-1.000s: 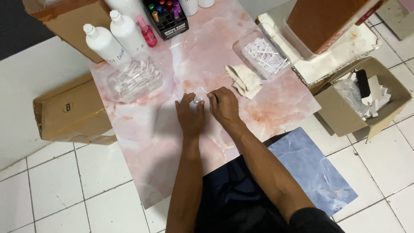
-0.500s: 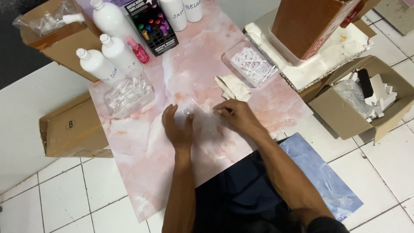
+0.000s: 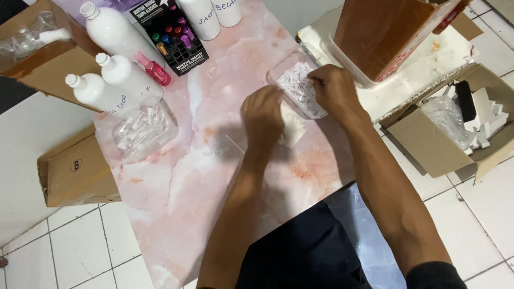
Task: Assembling and cleaning small perfume tester vials by inserting applicator sticks into caps and wiping them with a cloth.
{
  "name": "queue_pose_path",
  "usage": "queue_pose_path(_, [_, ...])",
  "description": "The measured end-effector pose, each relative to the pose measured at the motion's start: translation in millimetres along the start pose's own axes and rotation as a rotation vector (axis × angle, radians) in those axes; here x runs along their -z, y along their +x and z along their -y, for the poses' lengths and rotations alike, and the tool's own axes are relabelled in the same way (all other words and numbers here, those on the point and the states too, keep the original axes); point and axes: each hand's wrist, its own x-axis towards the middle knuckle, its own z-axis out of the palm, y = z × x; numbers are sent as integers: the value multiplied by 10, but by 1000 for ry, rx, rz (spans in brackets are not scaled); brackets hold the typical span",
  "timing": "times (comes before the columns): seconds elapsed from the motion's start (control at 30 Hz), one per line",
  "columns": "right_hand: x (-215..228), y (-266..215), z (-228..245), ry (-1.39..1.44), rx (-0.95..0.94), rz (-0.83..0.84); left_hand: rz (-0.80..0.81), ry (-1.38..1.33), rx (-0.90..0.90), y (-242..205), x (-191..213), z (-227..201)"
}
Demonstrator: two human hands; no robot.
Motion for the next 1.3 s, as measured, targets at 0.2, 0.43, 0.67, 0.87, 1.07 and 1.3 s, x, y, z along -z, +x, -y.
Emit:
queue_pose_path(0.2, [-222,234,39,-187,-35,159,348,159,29,124,-843,178])
queue_pose_path(0.43, [-365,296,-205,-160,-159,283,373,236,-9,170,-1034,197])
queue_pose_path(0.67, [-84,286,90,-130,8,176,433,64,50,324,-829,126])
queue_pose_path(0.87, [228,219,383,225,208,-71,432,-365,188,539,-384,52])
queue_pose_path(1.07, [491,-99,968,604,30,3,284,-687,292,552,317,-160])
queue_pose_path(1.3, [266,-456,1506,779,106,14,113,-887,406,173,835,20])
